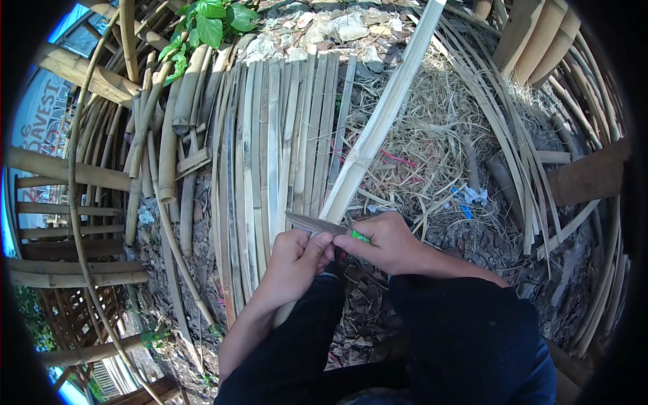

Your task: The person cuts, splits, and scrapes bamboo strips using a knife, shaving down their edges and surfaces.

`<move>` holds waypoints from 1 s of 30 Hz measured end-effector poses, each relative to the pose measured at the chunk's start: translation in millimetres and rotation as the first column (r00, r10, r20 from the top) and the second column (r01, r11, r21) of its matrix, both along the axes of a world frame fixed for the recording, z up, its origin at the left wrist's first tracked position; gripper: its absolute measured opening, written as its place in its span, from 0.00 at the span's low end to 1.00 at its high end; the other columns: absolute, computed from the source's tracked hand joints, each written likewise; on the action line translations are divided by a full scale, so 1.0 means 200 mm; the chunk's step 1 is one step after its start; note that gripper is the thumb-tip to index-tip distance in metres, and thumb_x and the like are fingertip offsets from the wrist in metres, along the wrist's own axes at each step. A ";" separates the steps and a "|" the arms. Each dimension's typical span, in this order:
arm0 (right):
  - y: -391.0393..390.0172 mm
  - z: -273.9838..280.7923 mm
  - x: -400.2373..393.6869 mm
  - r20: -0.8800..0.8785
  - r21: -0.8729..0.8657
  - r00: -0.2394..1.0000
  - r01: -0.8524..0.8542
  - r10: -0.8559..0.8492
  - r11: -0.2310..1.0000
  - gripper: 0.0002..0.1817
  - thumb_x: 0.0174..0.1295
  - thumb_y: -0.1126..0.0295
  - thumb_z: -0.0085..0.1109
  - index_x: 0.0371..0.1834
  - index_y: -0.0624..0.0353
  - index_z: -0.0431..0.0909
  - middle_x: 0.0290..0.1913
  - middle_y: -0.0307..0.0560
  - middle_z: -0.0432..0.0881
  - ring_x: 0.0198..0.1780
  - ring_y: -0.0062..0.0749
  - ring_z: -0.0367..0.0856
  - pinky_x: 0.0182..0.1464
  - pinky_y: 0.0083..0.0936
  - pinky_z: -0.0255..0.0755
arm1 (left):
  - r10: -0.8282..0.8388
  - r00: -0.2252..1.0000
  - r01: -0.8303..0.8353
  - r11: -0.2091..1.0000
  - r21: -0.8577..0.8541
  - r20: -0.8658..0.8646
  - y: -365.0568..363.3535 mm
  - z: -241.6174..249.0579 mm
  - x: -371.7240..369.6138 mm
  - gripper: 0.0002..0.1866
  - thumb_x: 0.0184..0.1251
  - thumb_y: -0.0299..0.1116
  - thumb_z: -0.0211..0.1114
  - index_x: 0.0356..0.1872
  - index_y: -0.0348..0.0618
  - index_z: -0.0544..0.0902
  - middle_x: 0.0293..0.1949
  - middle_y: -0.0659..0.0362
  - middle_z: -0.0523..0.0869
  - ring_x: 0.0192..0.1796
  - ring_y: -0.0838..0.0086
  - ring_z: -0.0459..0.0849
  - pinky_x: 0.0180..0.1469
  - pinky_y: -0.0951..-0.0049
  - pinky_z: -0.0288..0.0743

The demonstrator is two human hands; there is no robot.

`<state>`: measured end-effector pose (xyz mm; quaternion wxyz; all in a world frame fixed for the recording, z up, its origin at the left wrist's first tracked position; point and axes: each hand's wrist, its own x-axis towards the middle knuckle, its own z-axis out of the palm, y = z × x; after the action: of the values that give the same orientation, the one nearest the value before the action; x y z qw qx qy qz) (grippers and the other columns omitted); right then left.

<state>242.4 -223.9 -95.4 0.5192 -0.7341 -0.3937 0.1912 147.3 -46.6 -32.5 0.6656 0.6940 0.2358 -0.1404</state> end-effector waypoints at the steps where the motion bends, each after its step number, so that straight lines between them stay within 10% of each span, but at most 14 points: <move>1: 0.00 0.00 0.00 0.027 -0.010 1.000 0.013 -0.013 1.000 0.30 0.68 0.47 0.57 0.16 0.61 0.76 0.14 0.55 0.73 0.17 0.49 0.76 0.23 0.40 0.66 | -0.011 1.000 0.011 1.000 0.008 -0.001 0.00 -0.01 0.00 0.16 0.79 0.36 0.58 0.30 0.37 0.80 0.22 0.66 0.78 0.23 0.86 0.72 0.25 0.82 0.66; 21: -0.02 0.01 0.02 0.033 -0.170 0.999 -0.022 0.028 0.985 0.32 0.71 0.44 0.50 0.21 0.63 0.77 0.17 0.60 0.75 0.21 0.54 0.77 0.27 0.45 0.69 | -0.015 1.000 0.016 0.999 0.034 -0.015 0.00 -0.01 0.01 0.17 0.81 0.40 0.54 0.34 0.38 0.78 0.23 0.65 0.76 0.22 0.85 0.67 0.23 0.82 0.60; 30: -0.04 -0.03 -0.01 -0.702 0.161 0.654 -0.240 0.282 0.957 0.27 0.74 0.47 0.52 0.27 0.61 0.76 0.20 0.32 0.71 0.22 0.15 0.67 0.25 0.20 0.62 | -0.044 0.998 0.043 0.999 -0.018 -0.047 0.01 0.00 -0.04 0.16 0.81 0.41 0.54 0.36 0.38 0.78 0.24 0.65 0.76 0.22 0.86 0.67 0.23 0.83 0.61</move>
<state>240.0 -231.7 -102.3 0.6179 -0.5222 -0.2657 0.5243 139.1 -44.3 -33.1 0.6625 0.6898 0.2349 -0.1733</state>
